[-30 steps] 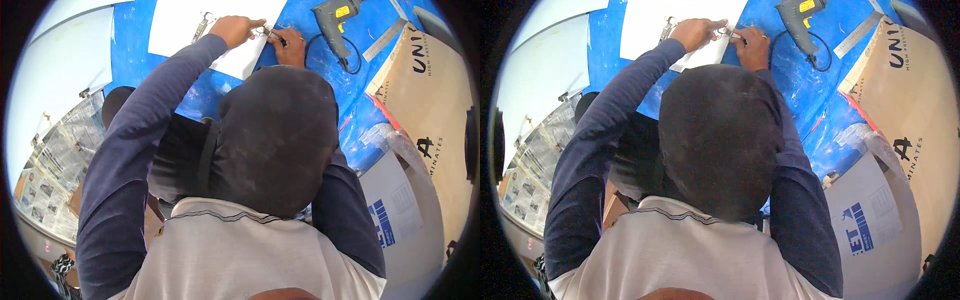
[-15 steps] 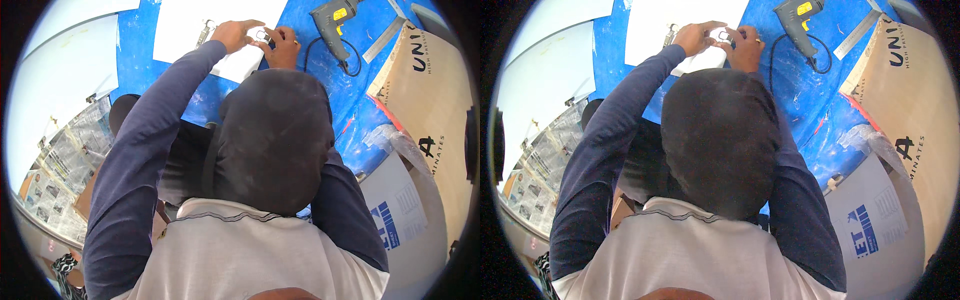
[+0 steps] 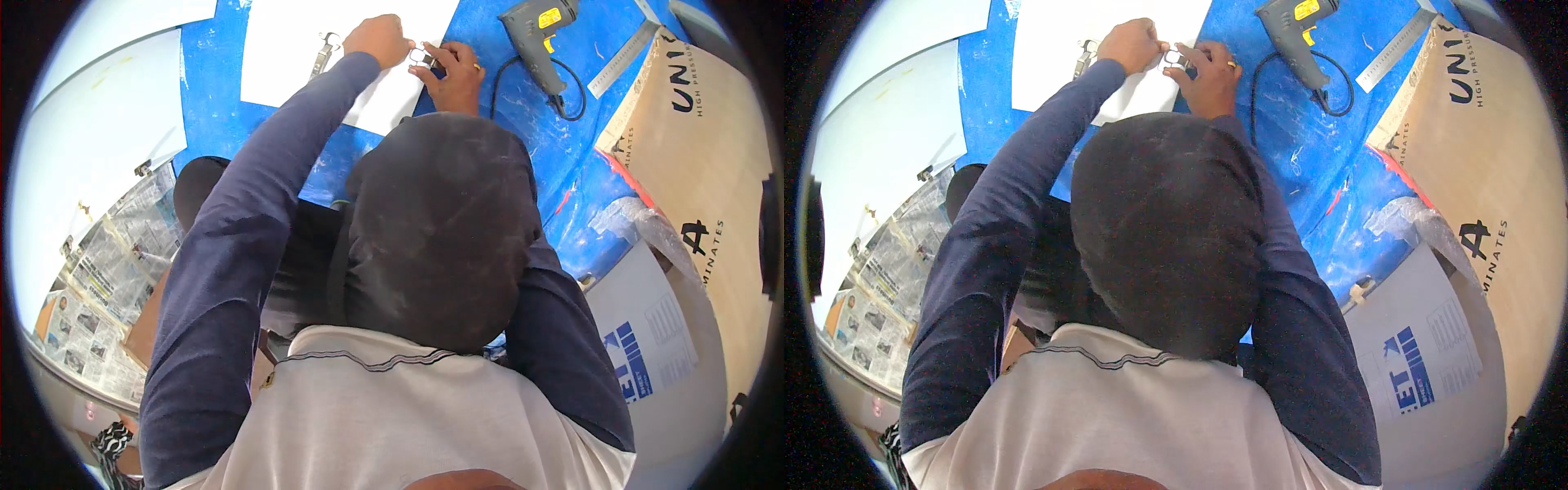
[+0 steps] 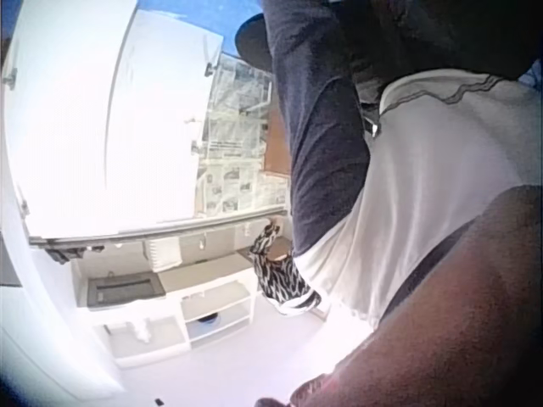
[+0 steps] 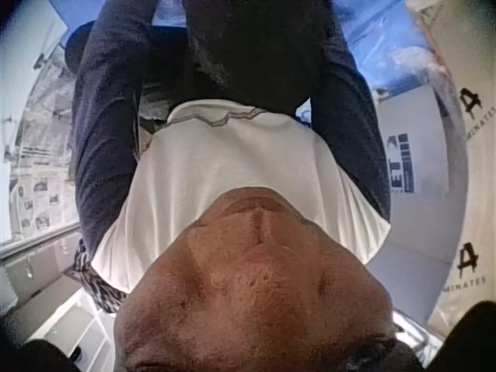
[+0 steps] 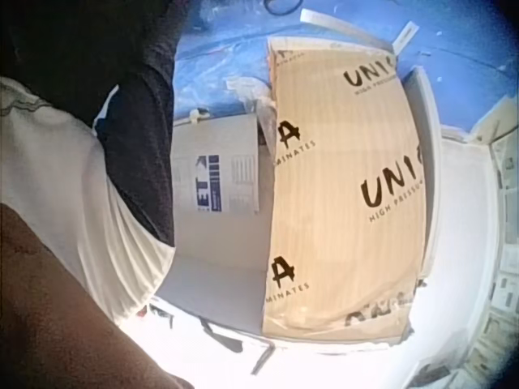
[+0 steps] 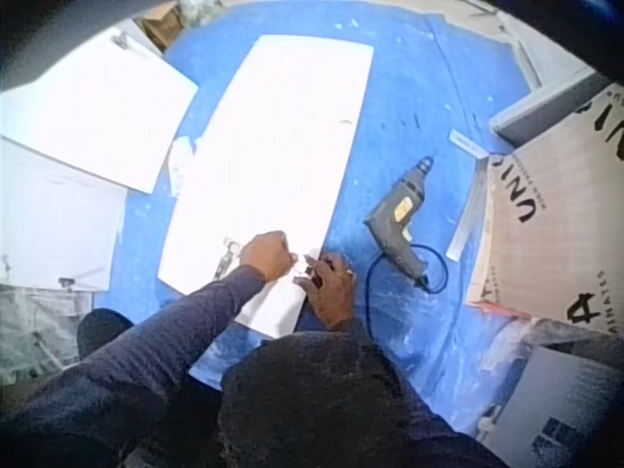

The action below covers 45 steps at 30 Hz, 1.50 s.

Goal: The person installs metal hinges onto a white board by marking positions with a pencil, aligning the hinges, and securing them using a power drill.

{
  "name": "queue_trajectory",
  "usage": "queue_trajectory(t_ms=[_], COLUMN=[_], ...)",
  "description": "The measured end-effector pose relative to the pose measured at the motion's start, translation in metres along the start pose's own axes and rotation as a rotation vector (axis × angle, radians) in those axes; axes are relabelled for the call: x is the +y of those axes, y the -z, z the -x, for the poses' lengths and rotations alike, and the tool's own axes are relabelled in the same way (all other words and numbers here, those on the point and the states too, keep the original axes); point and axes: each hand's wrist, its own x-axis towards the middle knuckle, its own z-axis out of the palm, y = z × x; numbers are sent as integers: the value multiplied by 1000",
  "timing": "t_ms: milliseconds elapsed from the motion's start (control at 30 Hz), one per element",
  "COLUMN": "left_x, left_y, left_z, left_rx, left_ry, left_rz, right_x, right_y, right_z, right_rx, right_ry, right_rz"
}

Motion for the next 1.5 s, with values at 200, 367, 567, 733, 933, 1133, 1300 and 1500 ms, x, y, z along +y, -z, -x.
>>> queue_trajectory(t_ms=[200,367,567,733,933,1133,1300,1500], left_x=[15,-2,14,25,18,3,-23,-41], left_y=[3,32,33,34,29,40,27,-3], left_z=[-17,-30,-19,-17,-12,-26,-5,37], left_rx=[-188,-589,-371,-413,-312,-589,-395,-184], left_ry=[155,118,12,136,65,149,-144,-60], left_rz=[-70,305,-73,-96,-96,115,299,623], right_x=[1,-4,1,-8,-15,6,10,-3], right_y=[2,6,0,7,12,13,6,24], right_z=[-2,-3,-4,-11,-12,-6,0,-18], right_rx=[-58,-36,-56,-93,-113,-170,-22,149], right_ry=[-51,-32,-48,-51,-25,34,164,39], right_rz=[-39,-33,-56,45,100,-98,-74,-222])
